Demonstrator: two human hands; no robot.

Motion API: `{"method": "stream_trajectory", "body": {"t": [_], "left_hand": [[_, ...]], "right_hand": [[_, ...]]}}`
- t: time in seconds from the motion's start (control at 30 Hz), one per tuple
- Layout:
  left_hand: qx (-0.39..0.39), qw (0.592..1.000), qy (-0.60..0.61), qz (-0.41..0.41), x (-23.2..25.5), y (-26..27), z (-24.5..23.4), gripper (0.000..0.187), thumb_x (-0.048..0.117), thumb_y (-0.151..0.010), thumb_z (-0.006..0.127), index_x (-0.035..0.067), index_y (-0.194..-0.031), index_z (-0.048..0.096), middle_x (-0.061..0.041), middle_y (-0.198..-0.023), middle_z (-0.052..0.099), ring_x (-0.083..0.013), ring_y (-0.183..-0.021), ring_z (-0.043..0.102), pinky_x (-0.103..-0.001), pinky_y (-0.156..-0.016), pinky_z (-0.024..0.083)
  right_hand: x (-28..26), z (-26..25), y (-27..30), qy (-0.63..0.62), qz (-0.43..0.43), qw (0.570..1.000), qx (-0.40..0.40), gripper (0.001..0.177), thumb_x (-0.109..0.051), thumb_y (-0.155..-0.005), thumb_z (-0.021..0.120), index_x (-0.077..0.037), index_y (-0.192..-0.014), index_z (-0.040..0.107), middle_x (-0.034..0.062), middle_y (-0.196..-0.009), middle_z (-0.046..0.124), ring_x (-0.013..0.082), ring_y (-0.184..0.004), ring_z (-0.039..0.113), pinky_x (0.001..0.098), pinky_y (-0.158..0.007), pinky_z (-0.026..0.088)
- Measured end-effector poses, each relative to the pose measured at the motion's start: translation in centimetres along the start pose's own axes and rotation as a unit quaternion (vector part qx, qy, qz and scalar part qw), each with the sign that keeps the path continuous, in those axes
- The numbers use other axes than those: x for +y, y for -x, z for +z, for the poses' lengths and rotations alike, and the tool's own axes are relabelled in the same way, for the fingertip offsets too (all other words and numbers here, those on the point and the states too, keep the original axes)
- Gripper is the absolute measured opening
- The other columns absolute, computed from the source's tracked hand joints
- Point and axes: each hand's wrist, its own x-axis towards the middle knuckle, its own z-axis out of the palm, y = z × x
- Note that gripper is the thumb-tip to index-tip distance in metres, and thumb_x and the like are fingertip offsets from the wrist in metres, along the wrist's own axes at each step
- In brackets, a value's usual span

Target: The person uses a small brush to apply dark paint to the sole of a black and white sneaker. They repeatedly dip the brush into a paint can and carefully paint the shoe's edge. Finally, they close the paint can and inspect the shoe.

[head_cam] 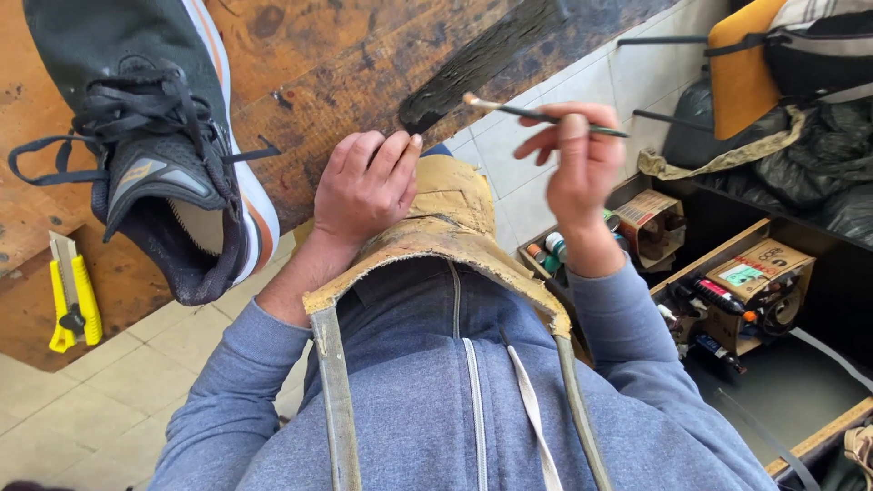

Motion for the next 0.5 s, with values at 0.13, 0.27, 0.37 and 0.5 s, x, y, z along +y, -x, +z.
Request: {"method": "stream_trajectory", "body": {"t": [0.13, 0.27, 0.37, 0.5], "left_hand": [[-0.051, 0.999, -0.006, 0.002, -0.1, -0.5, -1.2, 0.028, 0.023, -0.101, 0.056, 0.011, -0.114, 0.078, -0.005, -0.111, 0.069, -0.0223, -0.093, 0.062, -0.036, -0.088, 0.054], [-0.116, 0.993, -0.003, -0.008, 0.1, -1.3, -2.2, 0.029, 0.029, -0.101, 0.061, 0.012, -0.115, 0.079, -0.003, -0.115, 0.072, -0.0218, -0.097, 0.062, -0.036, -0.088, 0.053], [-0.121, 0.993, -0.014, -0.01, 0.3, -2.0, -2.5, 0.027, 0.03, -0.102, 0.061, 0.014, -0.112, 0.08, -0.001, -0.112, 0.072, -0.0211, -0.096, 0.062, -0.035, -0.088, 0.052], [-0.123, 0.992, -0.02, -0.023, 0.6, -2.5, -2.3, 0.022, 0.029, -0.101, 0.064, 0.016, -0.108, 0.08, 0.001, -0.11, 0.072, -0.021, -0.094, 0.061, -0.035, -0.087, 0.052]], "right_hand": [[-2.4, -5.7, -2.0, 0.039, 0.039, 0.993, 0.103, 0.028, -0.027, -0.115, 0.044, -0.001, -0.112, 0.055, 0.0253, -0.09, 0.071, 0.0272, -0.059, 0.07, 0.0268, -0.046, 0.043], [-2.9, -12.2, -6.5, 0.117, -0.088, 0.981, 0.124, 0.034, -0.031, -0.119, 0.048, 0.001, -0.113, 0.055, 0.0225, -0.081, 0.058, 0.0231, -0.049, 0.053, 0.0287, -0.037, 0.031], [-3.0, -14.7, -10.9, 0.14, -0.106, 0.979, 0.107, 0.027, -0.013, -0.121, 0.047, 0.009, -0.11, 0.06, 0.0245, -0.09, 0.057, 0.0217, -0.05, 0.047, 0.0295, -0.041, 0.031], [2.6, -18.6, -16.3, 0.188, -0.118, 0.97, 0.099, 0.032, -0.012, -0.125, 0.058, 0.003, -0.097, 0.054, 0.0166, -0.075, 0.058, 0.0189, -0.052, 0.051, 0.0311, -0.045, 0.035]]}}
